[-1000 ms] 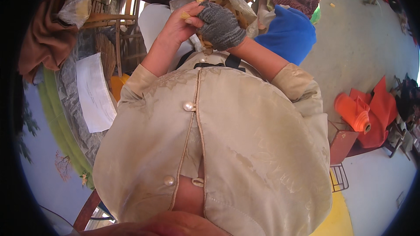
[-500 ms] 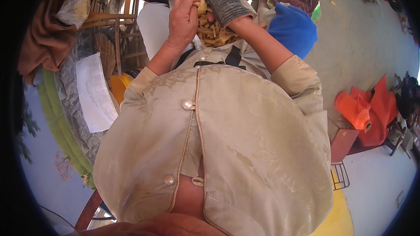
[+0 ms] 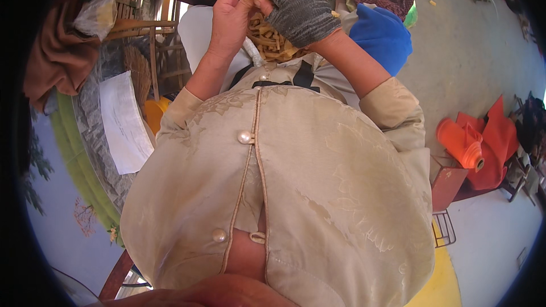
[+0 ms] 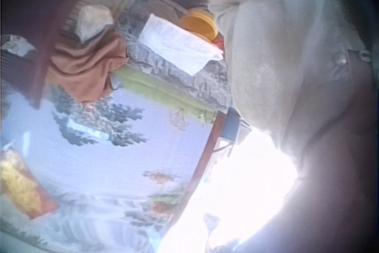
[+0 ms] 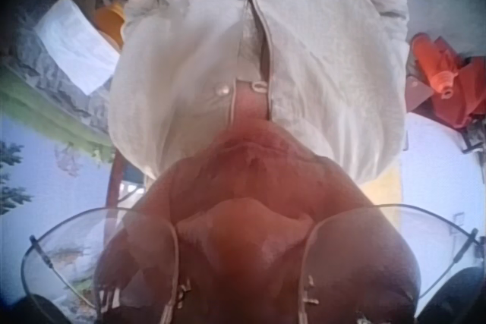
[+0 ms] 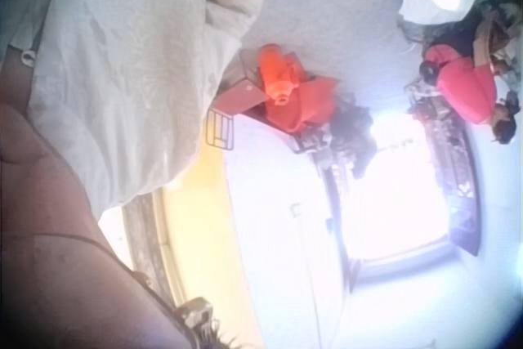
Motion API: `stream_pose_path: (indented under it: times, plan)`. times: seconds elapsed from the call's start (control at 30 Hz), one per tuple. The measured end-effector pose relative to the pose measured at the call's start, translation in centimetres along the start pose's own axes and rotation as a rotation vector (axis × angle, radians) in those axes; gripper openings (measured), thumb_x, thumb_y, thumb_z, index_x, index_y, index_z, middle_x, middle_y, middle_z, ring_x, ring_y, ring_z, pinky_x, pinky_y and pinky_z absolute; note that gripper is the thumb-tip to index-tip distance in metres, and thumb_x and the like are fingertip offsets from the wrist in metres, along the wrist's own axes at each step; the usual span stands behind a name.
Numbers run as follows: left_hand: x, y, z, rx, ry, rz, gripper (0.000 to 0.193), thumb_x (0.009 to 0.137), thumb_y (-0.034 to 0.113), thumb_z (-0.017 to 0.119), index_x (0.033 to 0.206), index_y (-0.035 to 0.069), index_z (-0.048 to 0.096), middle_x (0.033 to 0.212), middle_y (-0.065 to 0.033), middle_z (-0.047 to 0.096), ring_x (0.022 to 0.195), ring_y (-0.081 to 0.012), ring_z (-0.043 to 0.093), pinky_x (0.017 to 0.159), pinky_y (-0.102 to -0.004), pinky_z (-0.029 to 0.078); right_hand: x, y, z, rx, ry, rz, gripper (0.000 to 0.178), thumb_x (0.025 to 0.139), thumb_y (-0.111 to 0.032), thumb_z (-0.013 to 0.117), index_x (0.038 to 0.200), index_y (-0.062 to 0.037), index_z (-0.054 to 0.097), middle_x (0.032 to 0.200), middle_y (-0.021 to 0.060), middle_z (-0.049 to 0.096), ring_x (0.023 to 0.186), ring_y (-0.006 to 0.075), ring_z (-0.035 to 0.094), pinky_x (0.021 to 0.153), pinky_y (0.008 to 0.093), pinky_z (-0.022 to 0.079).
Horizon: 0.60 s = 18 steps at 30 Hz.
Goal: The person is using a wooden plane to shave thin strips of yellow material, repeatedly pulling the strips through the tool by hand and collecting them into a bag.
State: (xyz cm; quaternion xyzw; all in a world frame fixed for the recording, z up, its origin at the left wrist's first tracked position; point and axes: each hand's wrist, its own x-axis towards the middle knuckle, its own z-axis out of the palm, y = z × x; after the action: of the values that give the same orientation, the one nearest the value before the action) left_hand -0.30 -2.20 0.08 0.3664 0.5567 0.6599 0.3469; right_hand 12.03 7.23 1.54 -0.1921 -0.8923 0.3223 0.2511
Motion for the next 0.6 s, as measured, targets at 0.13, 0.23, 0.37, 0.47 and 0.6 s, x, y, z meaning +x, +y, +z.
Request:
stream_pose_path:
  times: [0.13,0.23,0.37,0.47,0.6]
  plan:
    - [0.3,0.2,-0.2,-0.285,-0.107,-0.177,0.015,0.089,0.003,0.046,0.103,0.002,0.051,0.097,-0.005,0.059,0.089,-0.0113,0.057,0.081,-0.0267,0.048,0.2,2.0,0.1,0.028,0.048,0.052,0.031,0.082,-0.035,0.059,0.097,-0.0081,0.06,0.083,0.012,0.062,0.078,0.0264,0.061,0.067,0.035,0.047]
    - [0.5,-0.2,-0.4,0.023,-0.064,-0.012,0.015,0.089,0.001,0.046,0.102,0.002,0.053,0.095,-0.0044,0.06,0.088,-0.01,0.057,0.079,-0.0247,0.048,1.0,2.1,-0.1,0.145,-0.039,0.084,0.031,0.08,-0.033,0.063,0.097,-0.0069,0.063,0.077,0.0104,0.061,0.069,0.0223,0.06,0.061,0.0323,0.047]
    - [0.9,0.1,-0.8,0.252,-0.025,0.112,0.012,0.088,0.007,0.052,0.097,0.001,0.056,0.084,-0.0025,0.061,0.076,-0.007,0.057,0.07,-0.0207,0.047,0.8,1.8,0.1,0.602,-0.263,0.331,0.032,0.081,-0.031,0.063,0.098,-0.0039,0.064,0.065,0.0048,0.057,0.054,0.0121,0.052,0.048,0.0256,0.042]
    - [0.5,0.1,-0.1,0.103,-0.015,0.058,0.016,0.089,0.013,0.053,0.098,0.0,0.058,0.081,-0.0024,0.062,0.073,-0.0069,0.058,0.067,-0.0196,0.046,0.6,2.1,0.6,0.666,-0.079,0.316,0.033,0.082,-0.034,0.059,0.094,-0.0036,0.064,0.059,0.0036,0.055,0.051,0.0095,0.05,0.05,0.0241,0.041]
    - [0.0,1.0,1.1,0.275,-0.025,0.191,0.019,0.088,0.014,0.056,0.1,-0.001,0.057,0.079,-0.0023,0.062,0.069,-0.0082,0.059,0.064,-0.0204,0.049,1.1,2.3,0.4,0.655,-0.015,0.391,0.028,0.082,-0.032,0.06,0.082,-0.0036,0.063,0.058,0.002,0.054,0.052,0.0094,0.051,0.049,0.0236,0.041]
